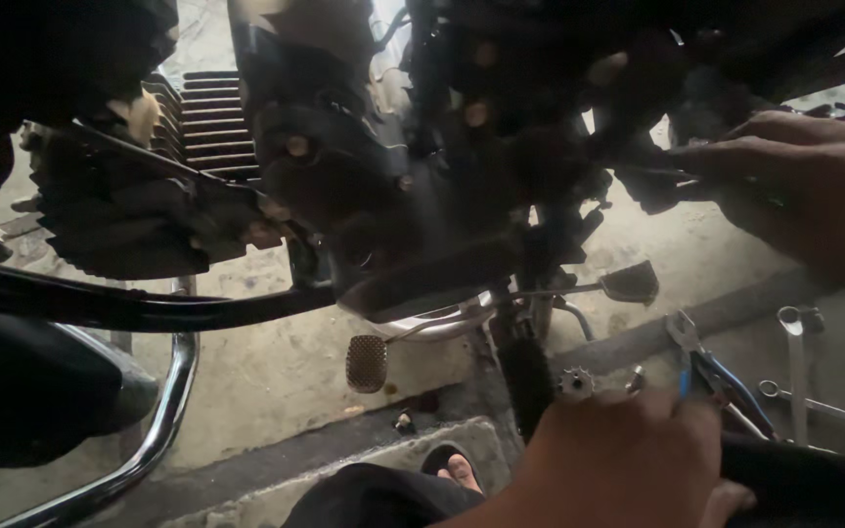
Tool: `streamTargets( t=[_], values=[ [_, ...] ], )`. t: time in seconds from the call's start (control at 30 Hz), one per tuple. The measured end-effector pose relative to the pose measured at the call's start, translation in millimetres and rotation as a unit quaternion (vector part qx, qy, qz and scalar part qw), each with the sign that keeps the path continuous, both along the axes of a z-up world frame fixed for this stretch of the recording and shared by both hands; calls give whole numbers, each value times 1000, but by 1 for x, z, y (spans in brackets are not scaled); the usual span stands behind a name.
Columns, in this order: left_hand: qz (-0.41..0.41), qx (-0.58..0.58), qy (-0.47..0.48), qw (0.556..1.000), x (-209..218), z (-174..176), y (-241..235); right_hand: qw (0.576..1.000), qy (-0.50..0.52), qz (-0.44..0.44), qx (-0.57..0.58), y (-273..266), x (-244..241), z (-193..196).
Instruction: The person is working on a motorcycle engine, using a screwdriver to adjust or tighten components. The task involves precise hand movements and tool manipulation.
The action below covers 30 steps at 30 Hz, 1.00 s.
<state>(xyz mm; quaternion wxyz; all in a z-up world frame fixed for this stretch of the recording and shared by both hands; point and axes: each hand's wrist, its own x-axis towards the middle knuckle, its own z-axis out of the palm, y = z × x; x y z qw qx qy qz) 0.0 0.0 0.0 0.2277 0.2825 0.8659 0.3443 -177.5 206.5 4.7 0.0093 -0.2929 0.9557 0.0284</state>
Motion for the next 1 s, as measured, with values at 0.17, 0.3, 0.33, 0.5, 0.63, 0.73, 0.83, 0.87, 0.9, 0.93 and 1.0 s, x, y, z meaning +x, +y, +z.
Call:
streamTargets(
  t=[0.17,0.3,0.33,0.5,0.63,0.73,0.83,0.87,0.9,0.93,1.0],
  values=[
    [6,2,4,1000,-1,5,1,990,38,131,-23,10,-13,-5],
    [-3,-3,1,1000,-1,4,3,989,53,135,3,14,-16,-11],
    [5,1,11,1000,-1,3,3,995,31,95,11,15,-16,-13],
    [36,4,35,999,1,2,8,995,30,92,36,19,-20,-17],
    [29,-9,0,1000,0,4,9,994,8,102,44,20,-31,-19],
    [28,-12,3,1000,0,4,8,971,65,231,-20,19,-44,-19],
    [20,-32,17,999,2,5,10,942,118,309,-58,3,-48,-14],
    [20,-37,28,999,2,5,8,968,73,236,-49,-6,-41,-15],
    [21,-40,39,998,2,5,6,986,28,162,-39,-16,-35,-15],
    [21,-39,14,999,2,5,4,987,29,152,37,-23,-33,-12],
    [23,-37,-36,998,2,6,-1,973,33,128,187,-28,-27,-3]
  ],
)
